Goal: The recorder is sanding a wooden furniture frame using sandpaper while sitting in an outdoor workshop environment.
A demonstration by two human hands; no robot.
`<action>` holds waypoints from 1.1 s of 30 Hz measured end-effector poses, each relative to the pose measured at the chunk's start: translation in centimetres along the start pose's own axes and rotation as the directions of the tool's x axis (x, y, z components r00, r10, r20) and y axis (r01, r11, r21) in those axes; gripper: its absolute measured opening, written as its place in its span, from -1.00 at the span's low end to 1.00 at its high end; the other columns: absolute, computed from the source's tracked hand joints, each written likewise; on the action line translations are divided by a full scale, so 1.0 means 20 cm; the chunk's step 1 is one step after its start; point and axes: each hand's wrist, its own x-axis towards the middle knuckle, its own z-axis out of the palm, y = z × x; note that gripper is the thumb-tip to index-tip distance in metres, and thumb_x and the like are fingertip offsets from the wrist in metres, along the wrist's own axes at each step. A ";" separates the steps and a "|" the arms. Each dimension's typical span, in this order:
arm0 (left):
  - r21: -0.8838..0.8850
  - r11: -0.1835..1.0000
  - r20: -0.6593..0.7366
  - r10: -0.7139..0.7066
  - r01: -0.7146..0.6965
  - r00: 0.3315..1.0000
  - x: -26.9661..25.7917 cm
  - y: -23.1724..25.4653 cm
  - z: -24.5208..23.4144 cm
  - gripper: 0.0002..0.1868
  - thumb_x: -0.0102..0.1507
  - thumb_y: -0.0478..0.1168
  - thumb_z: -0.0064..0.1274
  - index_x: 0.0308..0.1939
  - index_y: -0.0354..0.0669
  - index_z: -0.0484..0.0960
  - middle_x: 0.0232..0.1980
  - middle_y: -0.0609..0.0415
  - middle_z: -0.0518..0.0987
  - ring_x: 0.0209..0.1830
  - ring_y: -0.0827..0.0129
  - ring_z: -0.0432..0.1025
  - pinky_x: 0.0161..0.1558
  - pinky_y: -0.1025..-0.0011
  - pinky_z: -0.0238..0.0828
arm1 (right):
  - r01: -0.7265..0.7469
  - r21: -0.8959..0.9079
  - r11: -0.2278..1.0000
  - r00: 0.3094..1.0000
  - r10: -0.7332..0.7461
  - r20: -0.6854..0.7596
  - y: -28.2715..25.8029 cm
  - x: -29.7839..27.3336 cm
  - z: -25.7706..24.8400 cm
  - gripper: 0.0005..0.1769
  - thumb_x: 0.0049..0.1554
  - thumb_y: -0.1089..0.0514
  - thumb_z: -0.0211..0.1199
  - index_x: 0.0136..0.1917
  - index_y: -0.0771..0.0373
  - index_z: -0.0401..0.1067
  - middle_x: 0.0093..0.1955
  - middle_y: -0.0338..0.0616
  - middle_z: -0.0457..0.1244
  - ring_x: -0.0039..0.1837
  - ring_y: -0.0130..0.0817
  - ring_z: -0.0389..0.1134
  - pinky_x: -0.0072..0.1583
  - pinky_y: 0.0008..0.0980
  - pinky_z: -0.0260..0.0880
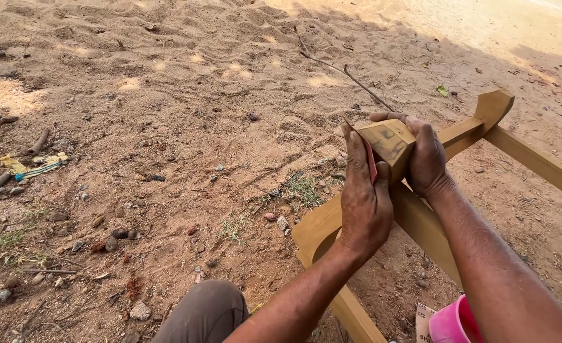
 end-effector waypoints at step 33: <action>0.063 0.995 0.046 0.076 -0.079 0.996 -0.14 -0.01 0.02 -0.27 0.42 -0.39 -0.24 0.63 -0.49 -0.15 0.70 -0.49 -0.07 0.73 -0.27 -0.11 0.67 0.02 -0.07 | 0.026 -0.005 1.000 0.999 -0.025 0.033 0.01 -0.01 0.01 -0.23 0.20 -0.16 -0.28 0.36 0.44 0.37 0.13 0.11 0.36 0.15 -0.23 0.39 0.21 -0.29 0.46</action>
